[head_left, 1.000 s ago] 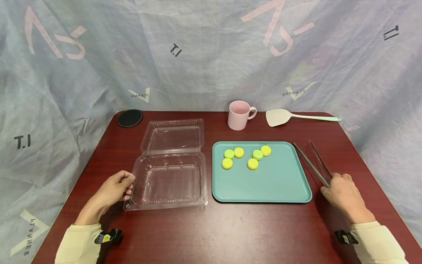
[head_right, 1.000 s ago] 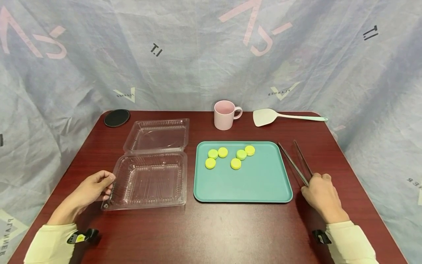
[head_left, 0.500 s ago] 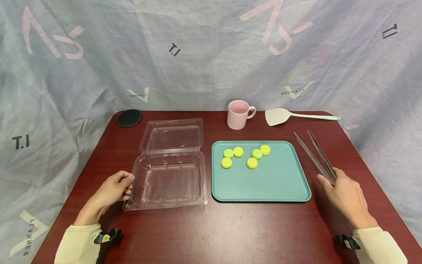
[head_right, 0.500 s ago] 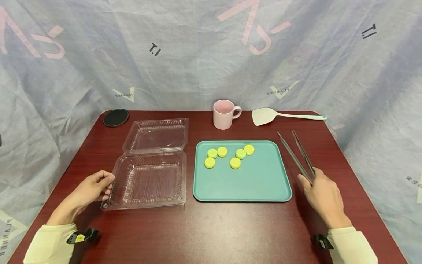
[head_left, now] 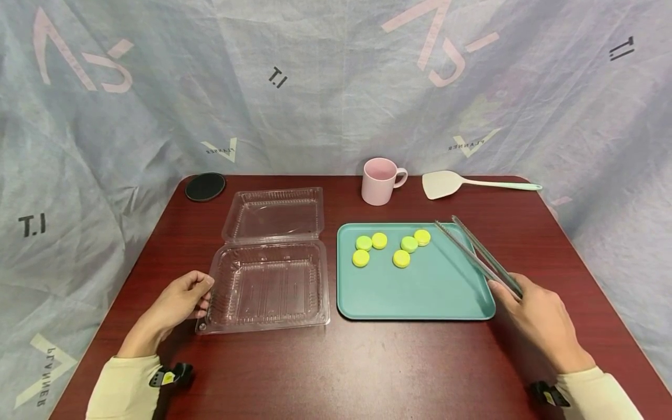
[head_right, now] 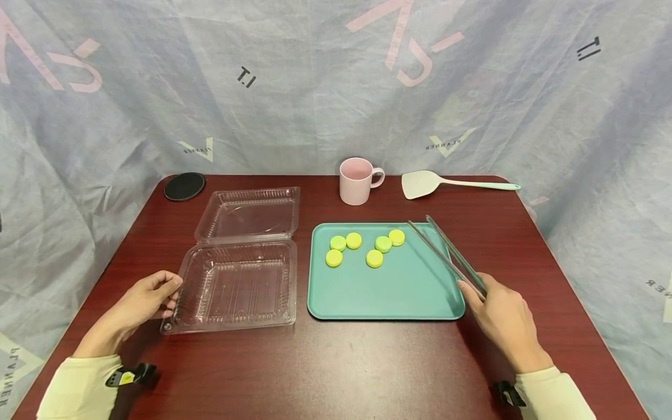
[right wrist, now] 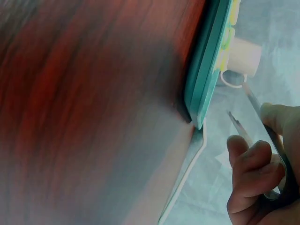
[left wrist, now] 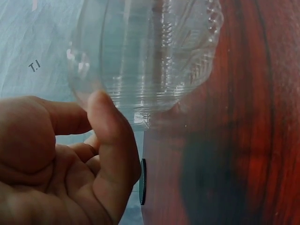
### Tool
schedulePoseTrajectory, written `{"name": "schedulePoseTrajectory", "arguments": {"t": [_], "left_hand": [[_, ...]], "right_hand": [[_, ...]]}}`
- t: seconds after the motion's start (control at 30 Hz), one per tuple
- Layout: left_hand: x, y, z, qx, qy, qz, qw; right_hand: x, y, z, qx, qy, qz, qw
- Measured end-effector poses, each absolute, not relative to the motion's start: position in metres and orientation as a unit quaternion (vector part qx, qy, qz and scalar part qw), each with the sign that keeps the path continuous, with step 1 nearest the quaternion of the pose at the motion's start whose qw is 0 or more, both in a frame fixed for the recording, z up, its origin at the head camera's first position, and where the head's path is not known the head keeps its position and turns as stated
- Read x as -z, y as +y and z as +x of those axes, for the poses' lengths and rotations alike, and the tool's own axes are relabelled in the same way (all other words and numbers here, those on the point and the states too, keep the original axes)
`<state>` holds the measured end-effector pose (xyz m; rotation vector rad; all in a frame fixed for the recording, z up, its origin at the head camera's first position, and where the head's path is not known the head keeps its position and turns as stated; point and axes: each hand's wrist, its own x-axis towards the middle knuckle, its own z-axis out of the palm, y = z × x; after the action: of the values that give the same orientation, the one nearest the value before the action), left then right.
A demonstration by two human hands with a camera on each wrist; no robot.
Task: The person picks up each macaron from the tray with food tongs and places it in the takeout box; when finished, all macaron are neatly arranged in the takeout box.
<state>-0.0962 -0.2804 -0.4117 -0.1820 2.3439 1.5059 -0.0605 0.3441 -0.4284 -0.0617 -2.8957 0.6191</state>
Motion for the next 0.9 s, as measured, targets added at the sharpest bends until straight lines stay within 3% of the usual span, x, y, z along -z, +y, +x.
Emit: {"name": "schedulePoseTrajectory", "arguments": {"t": [0.9], "left_hand": [[0.413,-0.282,-0.098,-0.534,0.825,-0.062,0.175]], "right_hand": [[0.439,0.326,-0.064,-0.184,-0.968,0.074,0.156]]}}
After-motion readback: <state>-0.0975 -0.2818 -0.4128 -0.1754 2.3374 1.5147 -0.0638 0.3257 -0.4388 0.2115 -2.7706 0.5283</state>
